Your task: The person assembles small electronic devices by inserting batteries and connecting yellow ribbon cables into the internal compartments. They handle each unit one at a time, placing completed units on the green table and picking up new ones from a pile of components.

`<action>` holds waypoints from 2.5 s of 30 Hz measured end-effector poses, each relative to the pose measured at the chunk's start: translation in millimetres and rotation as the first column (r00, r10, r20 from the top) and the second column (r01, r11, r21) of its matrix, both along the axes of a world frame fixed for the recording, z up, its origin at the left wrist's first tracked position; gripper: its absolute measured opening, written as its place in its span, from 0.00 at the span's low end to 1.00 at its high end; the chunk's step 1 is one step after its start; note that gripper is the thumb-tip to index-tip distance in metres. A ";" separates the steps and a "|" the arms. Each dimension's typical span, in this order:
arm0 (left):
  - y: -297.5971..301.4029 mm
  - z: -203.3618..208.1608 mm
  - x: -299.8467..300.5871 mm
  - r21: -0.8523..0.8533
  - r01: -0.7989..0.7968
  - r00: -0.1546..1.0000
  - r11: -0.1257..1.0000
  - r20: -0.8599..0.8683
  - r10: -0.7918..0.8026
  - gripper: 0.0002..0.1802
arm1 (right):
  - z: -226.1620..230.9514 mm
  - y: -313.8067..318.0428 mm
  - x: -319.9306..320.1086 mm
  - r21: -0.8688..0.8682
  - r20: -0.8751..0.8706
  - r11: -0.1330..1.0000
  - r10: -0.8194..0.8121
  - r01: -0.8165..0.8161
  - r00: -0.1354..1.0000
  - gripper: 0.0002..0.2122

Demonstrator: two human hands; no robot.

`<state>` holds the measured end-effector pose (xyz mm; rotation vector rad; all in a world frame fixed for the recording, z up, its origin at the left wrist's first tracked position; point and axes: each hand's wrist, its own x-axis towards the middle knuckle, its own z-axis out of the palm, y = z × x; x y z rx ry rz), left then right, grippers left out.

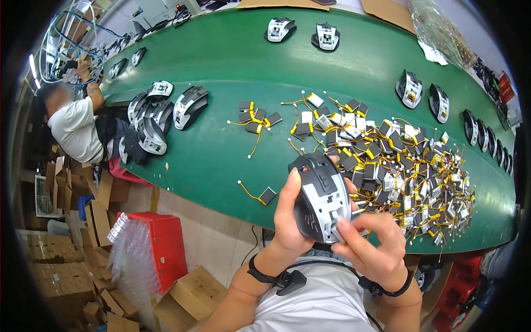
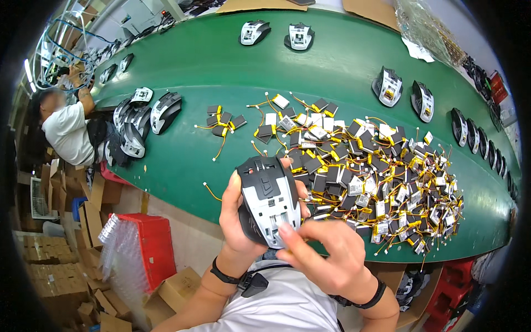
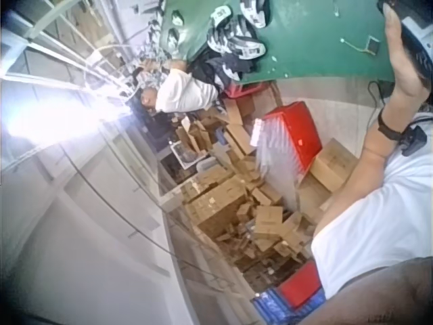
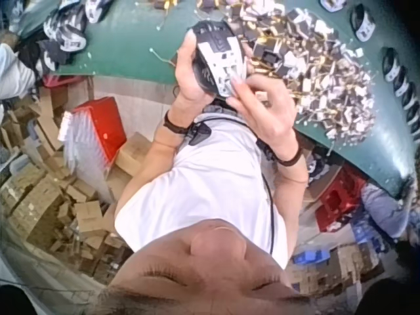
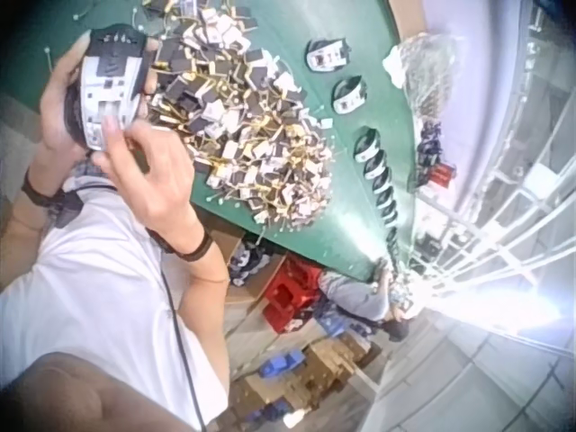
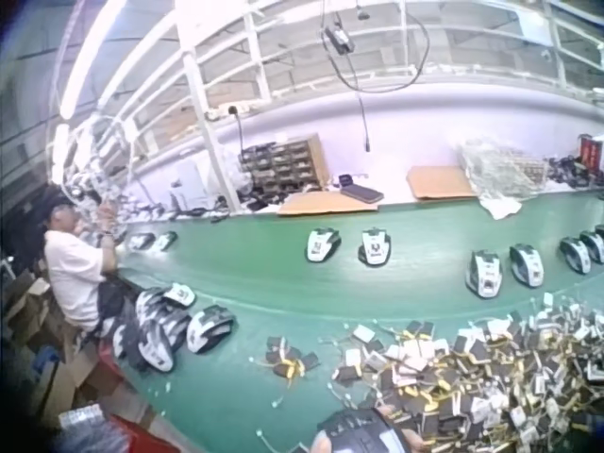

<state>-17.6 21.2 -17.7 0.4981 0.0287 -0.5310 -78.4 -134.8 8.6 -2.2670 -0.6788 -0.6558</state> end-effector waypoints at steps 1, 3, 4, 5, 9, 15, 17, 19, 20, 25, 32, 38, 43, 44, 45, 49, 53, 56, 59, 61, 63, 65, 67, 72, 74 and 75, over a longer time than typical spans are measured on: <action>0.2 -0.9 1.4 0.006 0.032 0.999 0.999 -0.006 -0.032 0.40 | 1.8 -0.7 -1.4 -0.029 0.042 0.999 -0.030 0.032 0.999 0.23; -3.7 3.8 -0.7 0.085 0.041 0.999 0.996 -0.003 -0.041 0.39 | 0.8 1.3 -2.6 -0.031 0.039 0.996 -0.081 0.082 0.996 0.22; -5.8 3.2 -2.4 0.104 0.039 0.999 0.994 -0.007 -0.038 0.40 | 0.1 2.0 -3.6 -0.033 0.039 0.994 -0.106 0.108 0.994 0.22; -6.2 3.5 -2.4 0.080 0.050 0.998 0.996 -0.040 -0.047 0.40 | -1.2 2.7 -3.6 -0.012 0.035 0.994 -0.109 0.109 0.993 0.21; 0.3 7.9 -2.2 0.075 0.052 0.998 0.996 -0.025 -0.050 0.39 | 10.6 4.2 -2.8 0.071 -0.081 0.997 0.007 -0.001 0.997 0.21; -0.6 17.9 -8.2 0.228 0.182 0.968 0.956 0.129 -0.215 0.39 | 13.7 -7.8 -4.5 0.204 -0.173 0.968 -0.113 0.147 0.978 0.16; -0.1 18.0 -8.3 0.241 0.177 0.962 0.954 0.165 -0.219 0.39 | 13.1 -7.3 -6.1 0.204 -0.160 0.970 -0.100 0.132 0.982 0.16; 0.8 15.0 -5.1 0.254 0.172 0.957 0.952 0.185 -0.222 0.39 | 7.9 -5.0 -10.1 0.166 -0.105 0.981 -0.084 0.101 0.991 0.16; 1.4 13.6 -3.6 0.220 0.157 0.969 0.963 0.155 -0.194 0.39 | 11.6 -4.0 -9.2 0.119 -0.095 0.988 -0.087 0.098 0.992 0.16; 3.7 10.9 -1.6 0.190 0.109 0.988 0.976 0.086 -0.127 0.39 | 14.8 -14.1 -4.3 -0.076 0.047 0.997 0.012 -0.009 0.999 0.15; -12.6 7.9 -14.2 0.028 -0.093 0.992 0.995 0.088 0.090 0.41 | 14.1 3.5 -6.8 0.141 0.004 0.980 -0.142 0.140 0.990 0.14; -11.8 10.2 -8.1 0.013 -0.163 0.986 0.987 -0.043 0.164 0.39 | 15.3 18.8 -5.1 0.048 0.012 0.973 -0.225 0.225 0.974 0.13; -14.3 10.6 -8.4 0.004 -0.121 0.993 0.993 0.014 0.121 0.39 | -1.8 4.0 -7.6 -0.057 0.151 0.988 -0.133 0.142 0.980 0.14; -14.7 10.1 -7.9 0.000 -0.081 0.997 0.997 -0.001 0.081 0.40 | -0.8 1.6 -9.3 -0.054 0.131 0.989 -0.127 0.135 0.983 0.14; -14.7 10.5 -7.3 -0.005 -0.043 0.999 0.999 -0.016 0.043 0.40 | 1.0 -0.6 -11.4 -0.051 0.112 0.990 -0.122 0.128 0.986 0.14; -13.9 10.5 -7.5 0.037 0.005 1.000 0.999 -0.031 -0.004 0.40 | -5.1 -4.9 -19.0 0.052 0.067 0.996 -0.071 0.067 0.995 0.15; -13.4 10.2 -4.8 0.116 0.009 0.999 0.993 -0.034 -0.005 0.40 | -8.5 -8.0 -18.8 0.000 0.058 0.999 -0.051 0.051 0.997 0.15; -13.6 8.5 -4.4 0.113 0.056 0.998 0.992 -0.021 -0.054 0.40 | -2.4 -17.4 -18.7 -0.067 0.028 0.998 0.006 -0.004 1.000 0.14; -10.1 12.1 3.2 -0.033 0.120 0.992 0.992 -0.032 -0.121 0.39 | 3.4 -21.9 -15.7 0.174 -0.029 0.980 -0.096 0.100 0.995 0.14; -3.3 25.4 12.0 0.132 0.157 0.987 0.979 0.000 -0.158 0.40 | 10.1 -28.2 -16.1 0.280 -0.087 0.929 -0.226 0.241 0.970 0.12; 1.1 45.6 30.9 0.297 0.171 0.978 0.940 0.067 -0.199 0.41 | 13.5 -47.6 -15.7 0.235 -0.136 0.912 -0.313 0.338 0.940 0.11; 0.4 60.1 62.4 0.375 0.104 0.966 0.921 0.181 -0.183 0.36 | 8.0 -65.3 -15.1 0.133 -0.164 0.918 -0.352 0.375 0.921 0.09; -3.6 73.4 102.7 0.491 0.034 0.923 0.870 0.318 -0.216 0.31 | 11.6 -78.6 -15.6 0.020 -0.152 0.911 -0.403 0.411 0.902 0.08; -75.9 60.0 217.9 0.719 0.020 0.867 0.695 0.334 -0.370 0.15 | 33.3 -130.4 -8.4 -0.162 -0.205 0.842 -0.538 0.514 0.817 0.05; -112.4 30.0 255.8 0.762 0.071 0.846 0.644 0.296 -0.443 0.12 | 32.3 -157.3 4.2 -0.252 -0.167 0.812 -0.572 0.526 0.803 0.05; -132.1 16.6 265.9 0.778 0.125 0.841 0.616 0.247 -0.482 0.13 | 37.2 -168.2 9.6 -0.322 -0.141 0.756 -0.633 0.570 0.761 0.07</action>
